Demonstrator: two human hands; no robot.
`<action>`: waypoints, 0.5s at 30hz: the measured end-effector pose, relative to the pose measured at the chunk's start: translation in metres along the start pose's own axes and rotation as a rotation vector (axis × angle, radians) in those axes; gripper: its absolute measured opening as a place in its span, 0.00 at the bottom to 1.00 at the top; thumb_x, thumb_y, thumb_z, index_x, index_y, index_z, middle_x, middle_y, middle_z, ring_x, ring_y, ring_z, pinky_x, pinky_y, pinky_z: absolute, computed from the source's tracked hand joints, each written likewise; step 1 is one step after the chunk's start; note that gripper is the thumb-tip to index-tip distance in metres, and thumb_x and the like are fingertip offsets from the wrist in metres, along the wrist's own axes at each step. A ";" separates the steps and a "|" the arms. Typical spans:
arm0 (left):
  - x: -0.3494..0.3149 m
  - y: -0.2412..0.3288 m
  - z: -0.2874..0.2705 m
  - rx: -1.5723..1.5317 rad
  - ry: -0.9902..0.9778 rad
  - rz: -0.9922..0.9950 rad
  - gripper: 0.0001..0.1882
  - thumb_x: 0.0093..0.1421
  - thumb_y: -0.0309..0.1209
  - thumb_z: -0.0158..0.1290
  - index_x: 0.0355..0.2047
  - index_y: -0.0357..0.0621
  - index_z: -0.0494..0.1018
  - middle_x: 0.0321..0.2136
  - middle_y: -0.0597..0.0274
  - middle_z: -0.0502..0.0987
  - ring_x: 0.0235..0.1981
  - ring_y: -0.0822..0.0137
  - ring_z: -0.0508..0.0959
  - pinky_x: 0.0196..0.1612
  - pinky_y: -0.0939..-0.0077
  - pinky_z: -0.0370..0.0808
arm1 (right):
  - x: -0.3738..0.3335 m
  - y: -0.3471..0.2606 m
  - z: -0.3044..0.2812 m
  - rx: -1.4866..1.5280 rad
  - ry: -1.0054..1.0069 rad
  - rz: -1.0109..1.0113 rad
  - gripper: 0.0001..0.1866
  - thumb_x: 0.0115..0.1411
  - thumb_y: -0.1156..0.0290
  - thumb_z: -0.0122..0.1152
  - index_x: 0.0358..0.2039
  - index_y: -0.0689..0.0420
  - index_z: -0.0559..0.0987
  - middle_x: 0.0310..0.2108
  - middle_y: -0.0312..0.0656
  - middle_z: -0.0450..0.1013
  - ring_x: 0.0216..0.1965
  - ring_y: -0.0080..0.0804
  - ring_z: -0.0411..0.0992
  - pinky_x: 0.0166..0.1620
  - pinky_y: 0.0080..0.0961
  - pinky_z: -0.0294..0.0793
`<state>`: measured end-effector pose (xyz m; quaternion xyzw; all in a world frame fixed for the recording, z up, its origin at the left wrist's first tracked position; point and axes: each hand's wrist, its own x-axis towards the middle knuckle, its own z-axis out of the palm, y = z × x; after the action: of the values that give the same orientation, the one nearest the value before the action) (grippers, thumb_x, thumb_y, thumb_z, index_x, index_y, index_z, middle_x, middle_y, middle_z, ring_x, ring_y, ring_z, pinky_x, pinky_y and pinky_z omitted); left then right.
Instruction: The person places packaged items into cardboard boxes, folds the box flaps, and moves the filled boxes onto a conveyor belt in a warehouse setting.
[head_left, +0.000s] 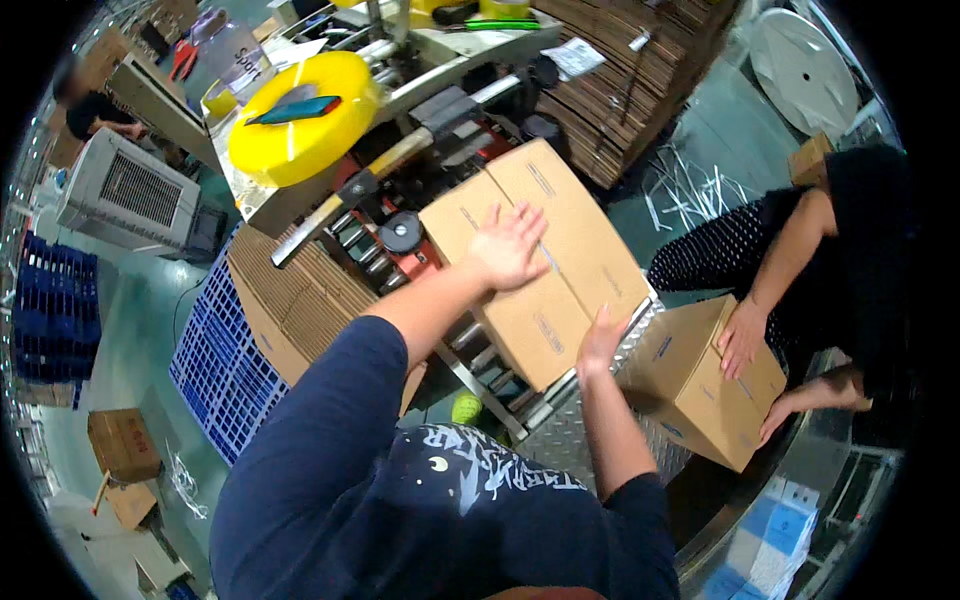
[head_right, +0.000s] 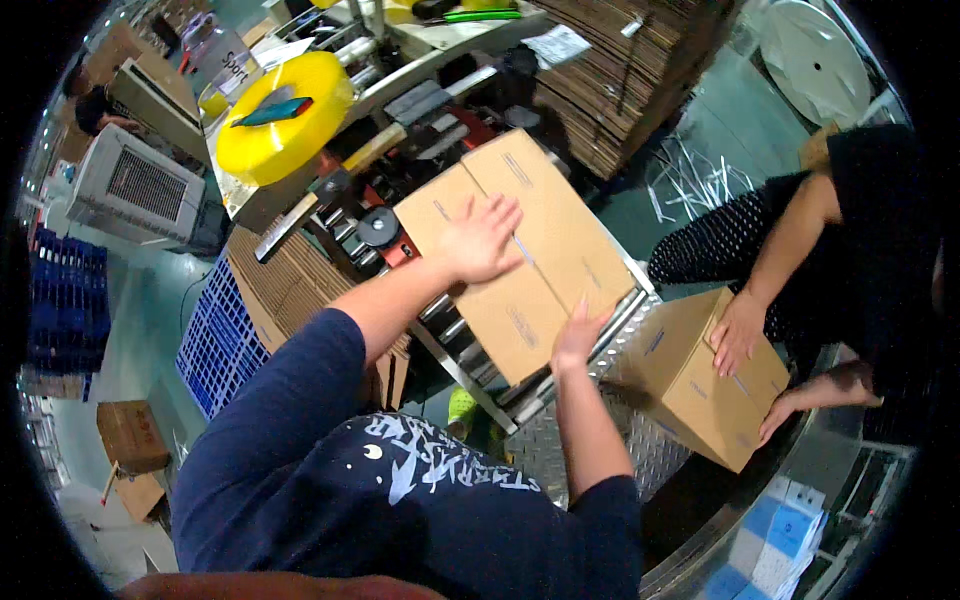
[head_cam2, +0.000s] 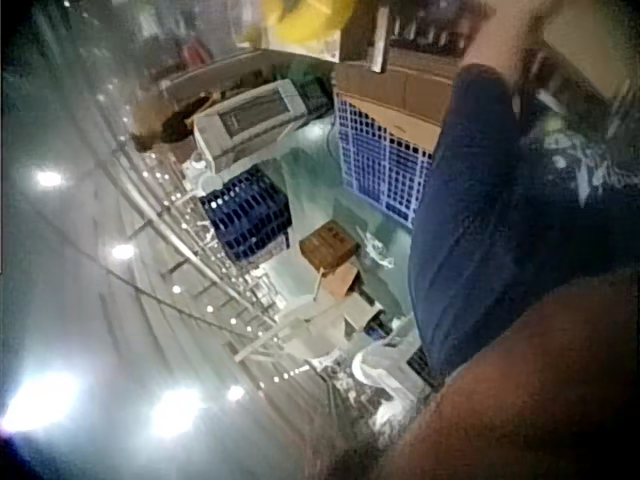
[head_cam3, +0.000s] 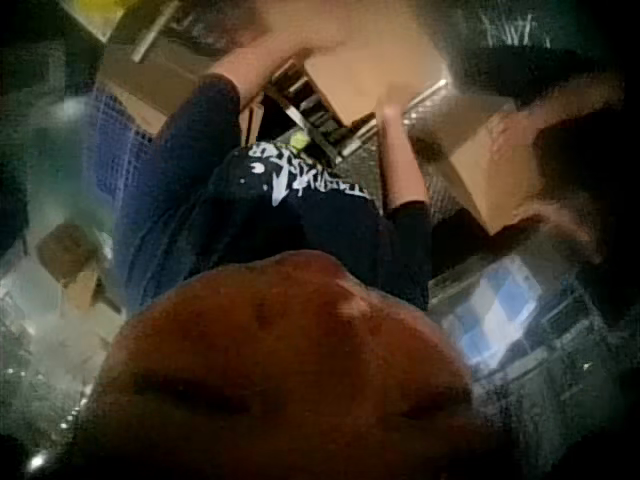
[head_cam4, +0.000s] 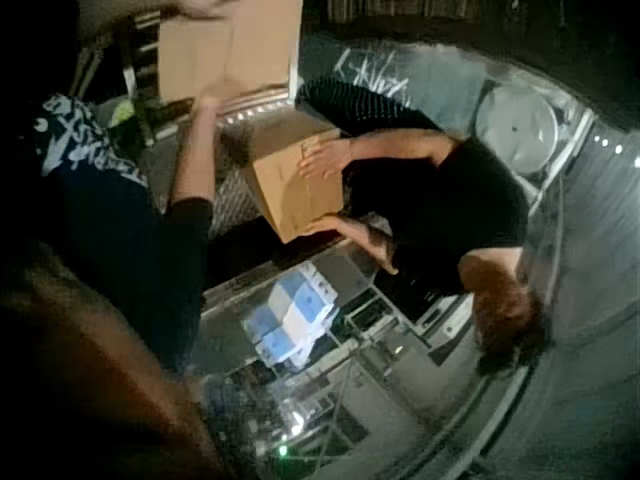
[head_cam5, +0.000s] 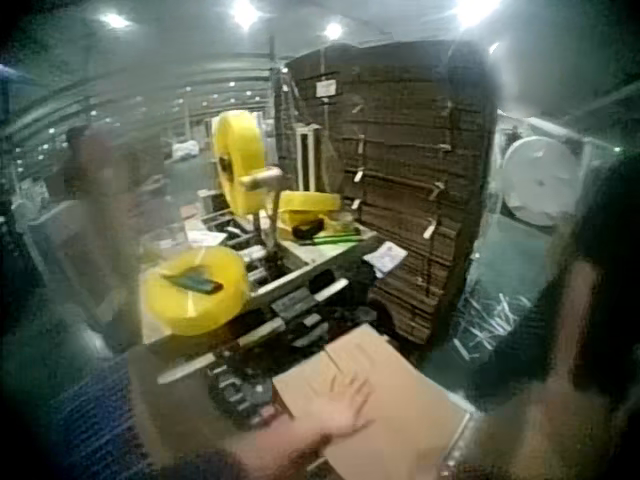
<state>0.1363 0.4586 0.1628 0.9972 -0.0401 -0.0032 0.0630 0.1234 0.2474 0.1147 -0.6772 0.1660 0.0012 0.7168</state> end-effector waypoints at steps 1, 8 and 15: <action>0.003 -0.024 0.002 -0.030 0.065 0.000 0.39 0.54 0.55 0.42 0.57 0.39 0.54 0.60 0.55 0.51 0.62 0.57 0.50 0.61 0.51 0.45 | 0.018 -0.005 0.017 -0.026 -0.083 -0.068 0.31 0.61 0.68 0.46 0.60 0.62 0.45 0.57 0.51 0.53 0.55 0.40 0.56 0.57 0.32 0.54; 0.023 -0.082 -0.005 -0.129 0.173 -0.002 0.30 0.54 0.49 0.45 0.50 0.39 0.64 0.56 0.54 0.60 0.59 0.57 0.55 0.59 0.56 0.52 | 0.070 0.010 0.090 -0.065 -0.111 -0.210 0.30 0.60 0.72 0.47 0.59 0.64 0.47 0.56 0.50 0.55 0.54 0.38 0.59 0.55 0.30 0.58; -0.133 -0.046 0.031 -0.276 0.268 -0.034 0.31 0.51 0.45 0.51 0.53 0.46 0.61 0.58 0.52 0.54 0.60 0.51 0.52 0.57 0.45 0.50 | 0.062 -0.028 0.167 -0.086 -0.190 -0.114 0.35 0.59 0.67 0.50 0.60 0.64 0.44 0.57 0.55 0.54 0.53 0.42 0.60 0.54 0.32 0.62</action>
<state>0.0066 0.5113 0.1261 0.9712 -0.0135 0.1230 0.2038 0.2276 0.3937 0.1312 -0.7124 0.0581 0.0317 0.6986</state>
